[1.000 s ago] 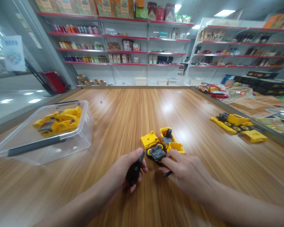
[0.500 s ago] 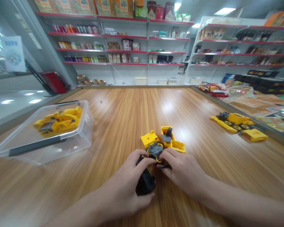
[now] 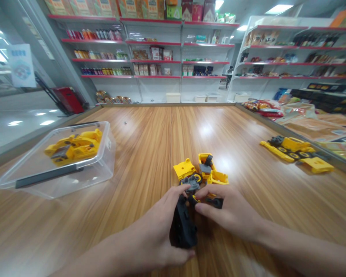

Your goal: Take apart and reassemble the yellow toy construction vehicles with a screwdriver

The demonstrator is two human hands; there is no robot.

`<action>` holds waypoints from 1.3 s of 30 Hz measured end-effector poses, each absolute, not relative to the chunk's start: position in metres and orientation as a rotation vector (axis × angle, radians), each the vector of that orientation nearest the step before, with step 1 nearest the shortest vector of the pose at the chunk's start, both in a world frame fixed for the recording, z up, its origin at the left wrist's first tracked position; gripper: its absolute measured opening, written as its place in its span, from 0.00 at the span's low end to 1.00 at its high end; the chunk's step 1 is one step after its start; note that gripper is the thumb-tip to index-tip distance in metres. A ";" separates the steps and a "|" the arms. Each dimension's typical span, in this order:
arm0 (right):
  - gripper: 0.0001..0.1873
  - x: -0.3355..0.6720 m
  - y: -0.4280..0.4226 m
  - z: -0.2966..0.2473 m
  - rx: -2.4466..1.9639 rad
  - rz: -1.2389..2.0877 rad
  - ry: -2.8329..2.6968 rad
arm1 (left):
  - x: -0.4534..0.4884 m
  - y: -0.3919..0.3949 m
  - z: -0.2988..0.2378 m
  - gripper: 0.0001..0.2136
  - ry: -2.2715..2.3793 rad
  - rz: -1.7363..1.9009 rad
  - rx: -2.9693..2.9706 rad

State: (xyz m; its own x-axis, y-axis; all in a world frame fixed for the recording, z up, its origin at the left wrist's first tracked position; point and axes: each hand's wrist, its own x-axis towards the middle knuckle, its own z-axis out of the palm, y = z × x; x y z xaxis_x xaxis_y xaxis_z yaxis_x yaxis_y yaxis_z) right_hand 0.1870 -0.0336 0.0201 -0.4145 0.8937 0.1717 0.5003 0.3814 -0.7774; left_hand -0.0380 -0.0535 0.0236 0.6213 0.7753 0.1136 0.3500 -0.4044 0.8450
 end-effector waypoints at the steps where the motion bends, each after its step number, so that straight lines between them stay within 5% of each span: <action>1: 0.05 0.188 -0.032 0.020 -1.212 0.972 -1.996 | -0.037 -0.054 0.024 0.47 0.874 0.635 1.986; 8: 0.10 0.188 -0.028 0.015 -1.099 1.294 -1.717 | -0.032 -0.059 0.035 0.46 0.850 0.496 1.817; 15: 0.05 0.181 -0.039 0.019 -1.024 1.152 -1.829 | -0.030 -0.063 0.034 0.50 0.857 0.573 1.770; 39: 0.13 0.183 -0.037 0.015 -0.883 0.724 -2.028 | -0.033 -0.059 0.033 0.51 0.811 0.674 1.949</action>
